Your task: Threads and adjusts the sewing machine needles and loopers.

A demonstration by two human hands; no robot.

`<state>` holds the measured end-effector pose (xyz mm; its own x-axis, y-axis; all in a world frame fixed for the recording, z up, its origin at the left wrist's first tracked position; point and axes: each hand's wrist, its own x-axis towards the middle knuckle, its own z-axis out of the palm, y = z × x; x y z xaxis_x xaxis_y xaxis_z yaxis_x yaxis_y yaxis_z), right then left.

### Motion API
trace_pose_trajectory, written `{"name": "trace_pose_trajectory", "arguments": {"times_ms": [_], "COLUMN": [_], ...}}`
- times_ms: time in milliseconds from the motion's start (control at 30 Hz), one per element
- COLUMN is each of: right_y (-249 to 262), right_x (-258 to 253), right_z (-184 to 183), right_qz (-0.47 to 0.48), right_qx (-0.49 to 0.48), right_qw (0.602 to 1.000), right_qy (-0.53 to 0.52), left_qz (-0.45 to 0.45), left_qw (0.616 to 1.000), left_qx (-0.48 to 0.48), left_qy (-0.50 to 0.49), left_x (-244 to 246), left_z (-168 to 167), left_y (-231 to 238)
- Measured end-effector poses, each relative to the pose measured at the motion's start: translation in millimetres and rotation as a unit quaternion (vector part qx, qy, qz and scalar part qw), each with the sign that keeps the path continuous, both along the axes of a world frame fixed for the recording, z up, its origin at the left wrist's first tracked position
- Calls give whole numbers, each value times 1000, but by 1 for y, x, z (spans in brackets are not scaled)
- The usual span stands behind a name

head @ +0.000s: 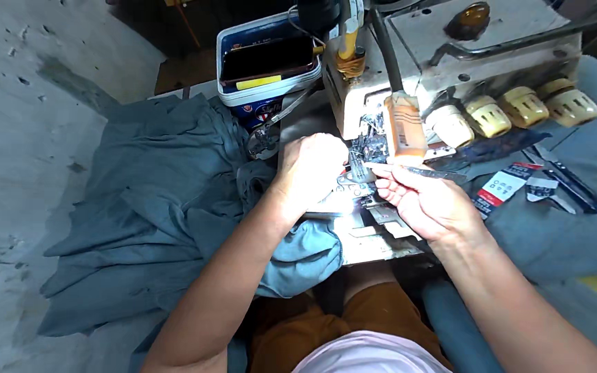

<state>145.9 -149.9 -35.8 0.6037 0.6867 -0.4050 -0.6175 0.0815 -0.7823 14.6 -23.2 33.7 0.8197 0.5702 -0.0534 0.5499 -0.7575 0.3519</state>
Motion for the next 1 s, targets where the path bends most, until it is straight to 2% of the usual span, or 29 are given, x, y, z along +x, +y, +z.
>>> {"name": "trace_pose_trajectory", "arguments": {"times_ms": [200,300,467,567,633,733,833,900,1000], "right_y": [0,-3,-24,-41,-43,-36,-22,-15,-10], "right_x": [-1,-2,-10,-18,-24,-35,-44,-47,-50], "right_z": [3,7,13,7,5,6,10,13,14], "right_qz": [-9,-22,-99,-97,-58,7,60,88,81], "right_qx": [-6,-18,23,125,170,167,145,96,60], "right_qw": [1000,1000,990,955,909,829,798,795,790], "right_qy": [9,9,-101,-249,-377,-534,-583,-592,-605], "left_qz": [-31,-51,-44,-73,-77,-77,-87,-92,-100], "left_qw": [998,997,991,971,960,953,948,945,941], "left_qx": [47,53,90,147,163,181,210,221,230], "left_qy": [22,0,-84,-171,-212,-229,-224,-223,-228], "left_x": [2,0,-19,-42,-52,-58,-60,-60,-59], "left_z": [2,-3,-14,-19,-17,-16,-17,-17,-19], "left_y": [-5,0,9,13,2,-20,-31,-33,-32]}}
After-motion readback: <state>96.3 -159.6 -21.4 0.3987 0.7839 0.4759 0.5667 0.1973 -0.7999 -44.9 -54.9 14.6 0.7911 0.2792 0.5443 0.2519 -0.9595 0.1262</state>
